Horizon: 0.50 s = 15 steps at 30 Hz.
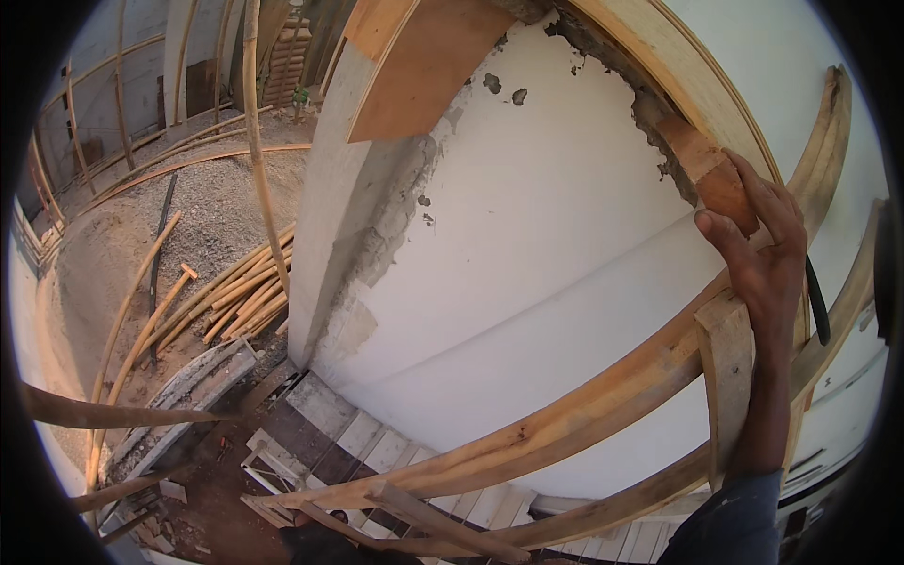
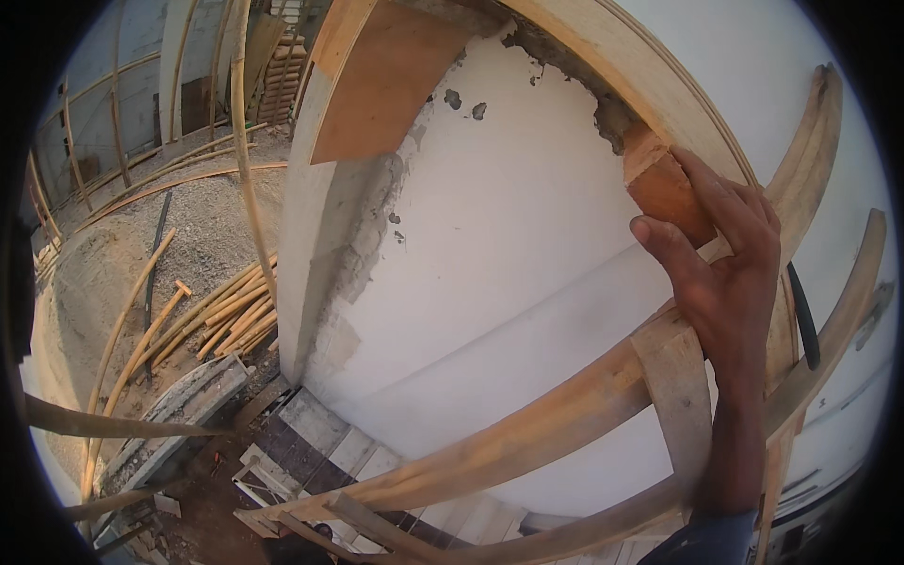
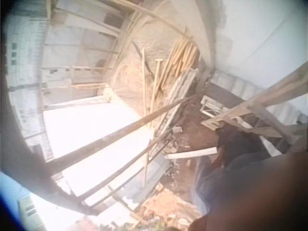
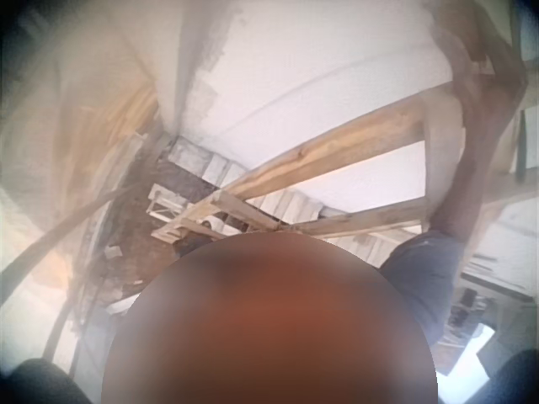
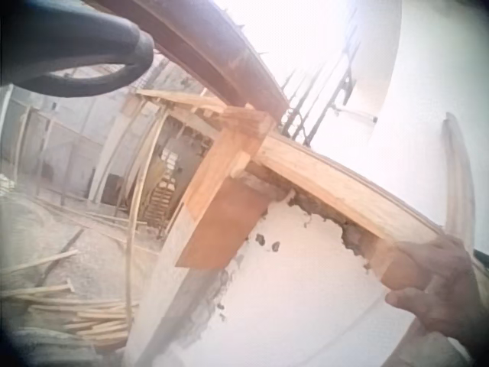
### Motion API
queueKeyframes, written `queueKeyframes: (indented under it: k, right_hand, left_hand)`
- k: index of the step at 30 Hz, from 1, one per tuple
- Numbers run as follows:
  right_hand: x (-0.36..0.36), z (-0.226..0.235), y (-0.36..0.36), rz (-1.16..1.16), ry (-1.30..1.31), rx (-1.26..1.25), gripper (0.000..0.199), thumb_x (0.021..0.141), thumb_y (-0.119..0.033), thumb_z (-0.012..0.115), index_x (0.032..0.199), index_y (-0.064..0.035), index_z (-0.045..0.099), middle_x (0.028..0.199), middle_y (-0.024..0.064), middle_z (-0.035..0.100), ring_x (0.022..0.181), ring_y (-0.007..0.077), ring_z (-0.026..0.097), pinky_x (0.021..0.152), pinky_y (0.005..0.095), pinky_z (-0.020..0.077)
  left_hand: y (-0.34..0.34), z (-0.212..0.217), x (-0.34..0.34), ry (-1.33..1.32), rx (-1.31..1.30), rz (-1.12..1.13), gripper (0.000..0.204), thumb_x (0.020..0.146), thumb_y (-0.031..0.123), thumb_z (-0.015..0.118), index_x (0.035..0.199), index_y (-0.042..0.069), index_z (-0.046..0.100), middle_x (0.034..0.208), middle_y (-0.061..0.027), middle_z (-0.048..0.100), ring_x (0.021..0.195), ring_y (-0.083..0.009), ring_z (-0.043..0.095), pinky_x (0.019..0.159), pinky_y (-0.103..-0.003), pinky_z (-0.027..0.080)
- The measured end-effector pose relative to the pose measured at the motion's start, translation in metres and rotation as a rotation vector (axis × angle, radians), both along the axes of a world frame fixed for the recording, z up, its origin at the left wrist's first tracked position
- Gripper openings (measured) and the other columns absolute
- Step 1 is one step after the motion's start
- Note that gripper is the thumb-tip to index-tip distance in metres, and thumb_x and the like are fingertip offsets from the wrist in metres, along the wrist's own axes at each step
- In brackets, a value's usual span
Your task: The person measures a curved wooden frame with a tape measure, then uses a hammer to drive nails into the frame to secure wooden pieces. The person adjusts and fits small wooden blocks into the frame structure.
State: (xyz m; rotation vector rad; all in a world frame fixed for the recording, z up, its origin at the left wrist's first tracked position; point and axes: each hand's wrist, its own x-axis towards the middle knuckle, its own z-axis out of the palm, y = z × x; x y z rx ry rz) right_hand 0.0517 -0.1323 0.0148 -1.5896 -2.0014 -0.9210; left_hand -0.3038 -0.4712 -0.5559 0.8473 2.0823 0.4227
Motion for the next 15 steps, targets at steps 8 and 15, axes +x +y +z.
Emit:
queueKeyframes:
  k: [8, 15]
  right_hand:
    - [-0.001, -0.0017, 0.0035, -0.016, 0.026, 0.007, 0.066, 0.069, -0.04, 0.088, 0.126, -0.0099, 0.069, 0.106, 0.0139, 0.068, 0.11, 0.0276, 0.06, 0.1, 0.0447, 0.046]
    - [-0.0049, -0.0009, 0.0011, -0.027, 0.006, -0.002, 0.062, 0.07, -0.032, 0.089, 0.124, -0.008, 0.069, 0.105, 0.0135, 0.068, 0.114, 0.0265, 0.056, 0.101, 0.0439, 0.044]
  left_hand:
    - [-0.0035, -0.0005, 0.0012, -0.003, -0.02, -0.005, 0.028, 0.091, -0.003, 0.053, 0.118, -0.005, 0.058, 0.126, -0.0285, 0.054, 0.116, -0.0449, 0.054, 0.096, -0.047, 0.044]
    - [0.0018, 0.0039, -0.0042, 0.017, -0.011, -0.037, 0.028, 0.092, -0.003, 0.053, 0.119, -0.005, 0.058, 0.126, -0.0288, 0.054, 0.116, -0.045, 0.054, 0.097, -0.047, 0.044]
